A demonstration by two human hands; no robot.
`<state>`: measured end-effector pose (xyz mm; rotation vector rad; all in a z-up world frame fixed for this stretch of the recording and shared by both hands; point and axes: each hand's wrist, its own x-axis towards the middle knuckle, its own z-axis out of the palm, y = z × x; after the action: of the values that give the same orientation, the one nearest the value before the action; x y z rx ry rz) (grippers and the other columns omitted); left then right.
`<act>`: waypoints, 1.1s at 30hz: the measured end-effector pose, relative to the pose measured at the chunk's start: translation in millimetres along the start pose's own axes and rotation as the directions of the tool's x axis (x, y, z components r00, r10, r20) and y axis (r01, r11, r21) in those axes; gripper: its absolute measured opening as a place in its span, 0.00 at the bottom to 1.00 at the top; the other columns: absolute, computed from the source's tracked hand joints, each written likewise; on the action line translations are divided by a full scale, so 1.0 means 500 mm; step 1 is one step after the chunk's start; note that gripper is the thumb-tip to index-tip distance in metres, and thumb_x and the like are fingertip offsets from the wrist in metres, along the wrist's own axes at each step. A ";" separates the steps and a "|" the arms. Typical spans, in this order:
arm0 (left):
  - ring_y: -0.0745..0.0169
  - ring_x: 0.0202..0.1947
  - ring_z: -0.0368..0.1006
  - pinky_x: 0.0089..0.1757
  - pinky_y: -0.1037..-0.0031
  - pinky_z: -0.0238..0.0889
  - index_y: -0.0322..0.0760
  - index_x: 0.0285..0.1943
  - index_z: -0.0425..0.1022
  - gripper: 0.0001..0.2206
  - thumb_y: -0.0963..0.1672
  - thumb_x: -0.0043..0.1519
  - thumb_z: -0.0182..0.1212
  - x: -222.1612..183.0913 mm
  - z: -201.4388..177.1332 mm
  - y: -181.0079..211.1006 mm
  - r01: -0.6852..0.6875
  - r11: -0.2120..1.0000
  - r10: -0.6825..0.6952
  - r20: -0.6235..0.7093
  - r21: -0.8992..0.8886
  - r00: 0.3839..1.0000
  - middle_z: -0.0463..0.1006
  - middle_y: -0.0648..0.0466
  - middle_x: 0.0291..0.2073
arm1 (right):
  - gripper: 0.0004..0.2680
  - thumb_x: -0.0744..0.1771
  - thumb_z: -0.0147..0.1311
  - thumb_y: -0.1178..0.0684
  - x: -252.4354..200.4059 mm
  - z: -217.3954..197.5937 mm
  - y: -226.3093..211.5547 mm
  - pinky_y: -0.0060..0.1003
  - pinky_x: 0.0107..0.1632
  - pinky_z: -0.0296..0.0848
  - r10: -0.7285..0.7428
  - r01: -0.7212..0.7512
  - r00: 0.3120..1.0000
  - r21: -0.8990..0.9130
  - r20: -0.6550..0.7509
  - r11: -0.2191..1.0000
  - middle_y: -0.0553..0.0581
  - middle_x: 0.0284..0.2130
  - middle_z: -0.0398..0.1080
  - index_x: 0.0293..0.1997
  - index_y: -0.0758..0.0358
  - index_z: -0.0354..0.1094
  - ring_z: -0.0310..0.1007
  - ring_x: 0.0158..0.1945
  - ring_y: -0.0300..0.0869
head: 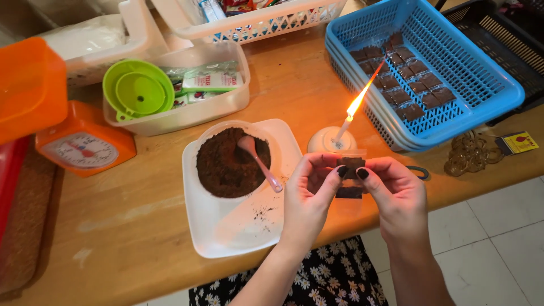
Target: Manual packaging of powder samples into small plastic bags, including scooping the powder and heat-sealing the bags with a candle flame.
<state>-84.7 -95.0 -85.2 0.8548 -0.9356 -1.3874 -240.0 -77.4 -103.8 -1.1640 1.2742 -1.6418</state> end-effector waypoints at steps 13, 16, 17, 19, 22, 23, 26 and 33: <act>0.70 0.45 0.78 0.54 0.69 0.79 0.34 0.58 0.84 0.09 0.42 0.71 0.70 0.044 0.001 -0.015 0.058 0.998 -0.059 -0.040 -0.018 0.997 0.84 0.51 0.42 | 0.04 0.71 0.64 0.62 0.052 0.076 -0.068 0.39 0.46 0.84 0.083 -0.083 0.997 0.029 -0.004 0.996 0.61 0.30 0.79 0.45 0.75 0.78 0.74 0.35 0.38; 0.69 0.43 0.80 0.54 0.68 0.80 0.34 0.58 0.84 0.09 0.42 0.71 0.70 0.051 0.005 -0.012 0.074 0.995 -0.079 -0.078 -0.069 0.994 0.85 0.50 0.42 | 0.03 0.72 0.64 0.61 0.065 0.075 -0.051 0.33 0.45 0.82 0.087 -0.087 0.996 0.032 0.002 0.996 0.57 0.30 0.77 0.44 0.72 0.78 0.71 0.35 0.34; 0.69 0.43 0.79 0.54 0.68 0.80 0.34 0.57 0.83 0.09 0.42 0.71 0.70 0.050 0.008 -0.007 0.065 0.995 -0.072 -0.088 -0.082 0.994 0.85 0.50 0.42 | 0.03 0.72 0.64 0.61 0.073 0.060 -0.023 0.33 0.45 0.82 0.081 -0.082 0.997 0.033 0.008 0.996 0.57 0.30 0.77 0.45 0.72 0.78 0.71 0.35 0.34; 0.68 0.43 0.79 0.54 0.67 0.80 0.34 0.57 0.83 0.09 0.43 0.72 0.70 0.050 0.010 -0.005 0.056 0.994 -0.066 -0.100 -0.093 0.993 0.84 0.50 0.41 | 0.03 0.72 0.64 0.61 0.080 0.051 -0.002 0.33 0.45 0.82 0.078 -0.078 0.997 0.035 0.015 0.996 0.57 0.30 0.76 0.45 0.72 0.78 0.71 0.35 0.34; 0.68 0.43 0.79 0.54 0.66 0.80 0.33 0.57 0.83 0.09 0.43 0.72 0.69 0.052 0.010 -0.012 0.038 0.995 -0.049 -0.125 -0.090 0.991 0.84 0.49 0.41 | 0.03 0.72 0.64 0.61 0.082 0.062 -0.013 0.32 0.45 0.81 0.091 -0.091 0.996 0.041 0.004 0.995 0.56 0.30 0.77 0.45 0.71 0.78 0.71 0.35 0.33; 0.68 0.43 0.79 0.54 0.66 0.80 0.33 0.57 0.83 0.09 0.43 0.72 0.69 0.053 0.011 -0.012 0.030 0.995 -0.042 -0.131 -0.096 0.990 0.83 0.49 0.41 | 0.03 0.72 0.65 0.60 0.084 0.062 -0.011 0.30 0.44 0.80 0.091 -0.091 0.996 0.036 0.005 0.995 0.55 0.28 0.75 0.45 0.70 0.78 0.69 0.35 0.33; 0.68 0.43 0.78 0.54 0.66 0.79 0.33 0.57 0.83 0.09 0.43 0.72 0.69 0.055 0.012 -0.011 0.018 0.995 -0.032 -0.138 -0.099 0.990 0.83 0.49 0.41 | 0.04 0.72 0.66 0.59 0.091 0.063 -0.009 0.29 0.43 0.78 0.093 -0.093 0.996 0.034 0.006 0.995 0.54 0.27 0.74 0.46 0.70 0.79 0.66 0.34 0.32; 0.67 0.43 0.79 0.54 0.65 0.80 0.32 0.58 0.82 0.09 0.43 0.72 0.69 0.059 0.014 -0.016 0.013 0.996 -0.025 -0.137 -0.090 0.990 0.83 0.50 0.41 | 0.03 0.72 0.65 0.59 0.093 0.051 0.008 0.29 0.42 0.78 0.095 -0.095 0.995 0.029 -0.006 0.995 0.54 0.27 0.74 0.46 0.68 0.80 0.66 0.34 0.32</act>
<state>-95.5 -124.2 -88.4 0.8822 -0.7563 -1.3577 -230.3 -129.1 -95.6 -1.0647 1.2868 -1.5908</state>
